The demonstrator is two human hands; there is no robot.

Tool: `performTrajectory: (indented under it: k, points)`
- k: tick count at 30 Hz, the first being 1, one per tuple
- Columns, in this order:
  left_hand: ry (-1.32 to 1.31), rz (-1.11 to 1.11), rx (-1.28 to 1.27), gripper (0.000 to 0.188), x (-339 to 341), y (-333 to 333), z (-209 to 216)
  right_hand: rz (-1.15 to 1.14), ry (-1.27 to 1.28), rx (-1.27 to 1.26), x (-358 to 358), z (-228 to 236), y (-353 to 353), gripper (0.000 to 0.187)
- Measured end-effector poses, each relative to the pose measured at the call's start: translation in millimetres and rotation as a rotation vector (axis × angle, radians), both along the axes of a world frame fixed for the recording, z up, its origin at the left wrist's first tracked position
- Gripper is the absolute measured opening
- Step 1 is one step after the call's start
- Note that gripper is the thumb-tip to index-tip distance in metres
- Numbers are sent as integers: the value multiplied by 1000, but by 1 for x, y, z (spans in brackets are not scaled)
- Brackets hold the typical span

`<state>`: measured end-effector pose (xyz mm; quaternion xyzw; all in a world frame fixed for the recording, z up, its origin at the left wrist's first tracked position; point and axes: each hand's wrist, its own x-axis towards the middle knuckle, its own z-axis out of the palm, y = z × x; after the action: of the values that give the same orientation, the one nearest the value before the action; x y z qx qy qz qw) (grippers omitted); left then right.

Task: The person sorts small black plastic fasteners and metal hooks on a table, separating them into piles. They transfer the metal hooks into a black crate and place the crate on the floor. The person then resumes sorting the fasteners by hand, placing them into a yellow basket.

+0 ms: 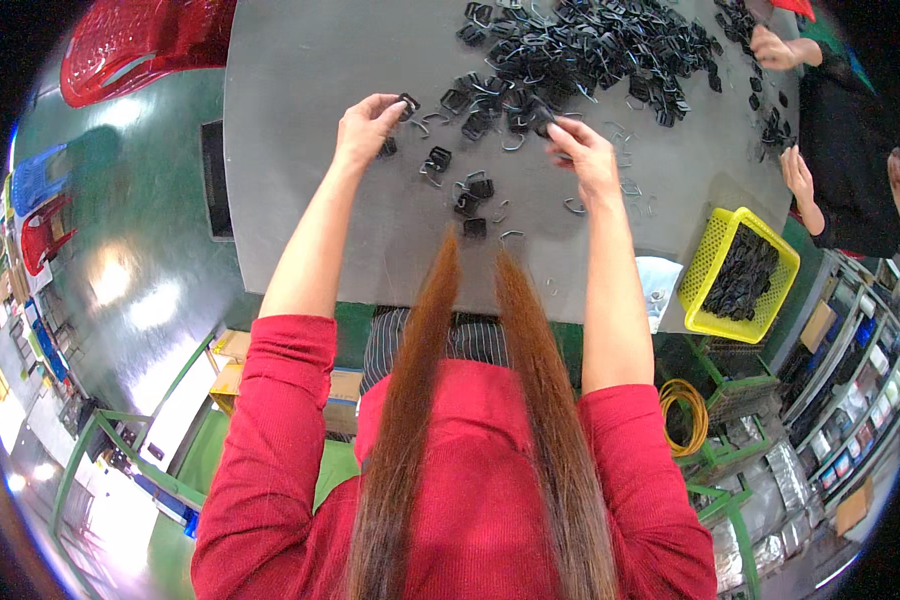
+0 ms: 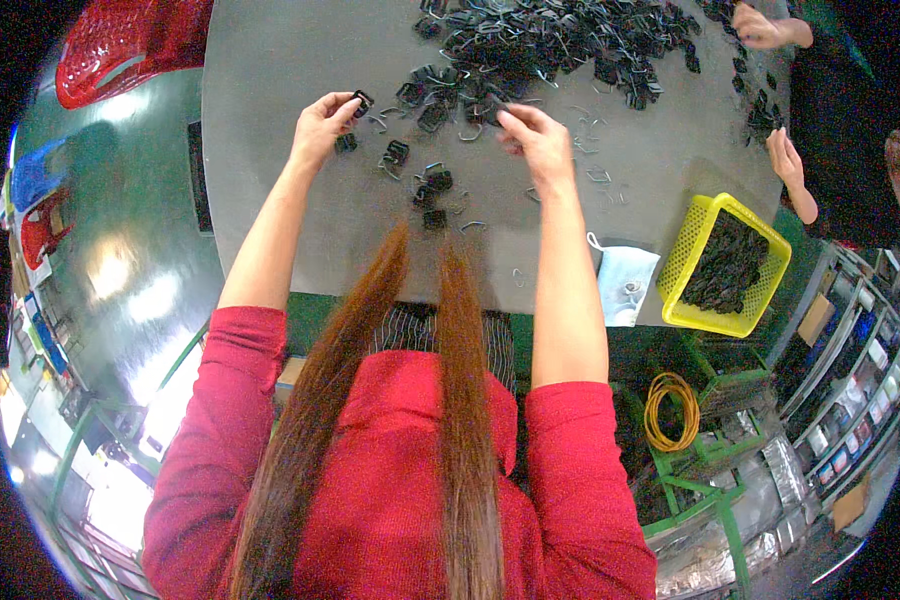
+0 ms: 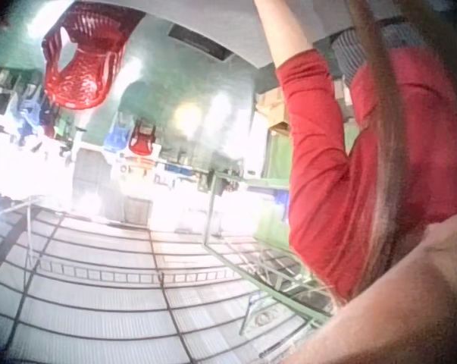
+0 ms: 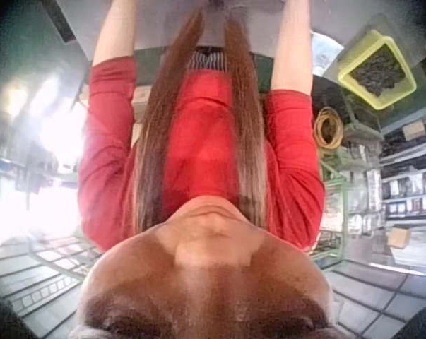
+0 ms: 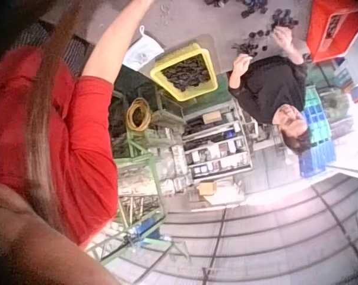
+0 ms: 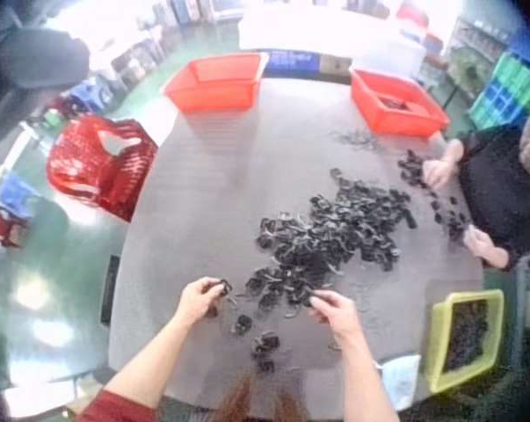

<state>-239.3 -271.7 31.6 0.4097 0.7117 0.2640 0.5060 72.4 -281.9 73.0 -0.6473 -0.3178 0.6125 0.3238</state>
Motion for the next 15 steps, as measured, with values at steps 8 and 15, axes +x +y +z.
performTrajectory:
  k: [8,15]
  points:
    - [-101,-279,-103,25,-30,13,18,-280,365,-79,-16,0,-30,21]
    - [-345,-68,-242,24,-23,36,42,68,-888,-165,-119,-13,-10,33]
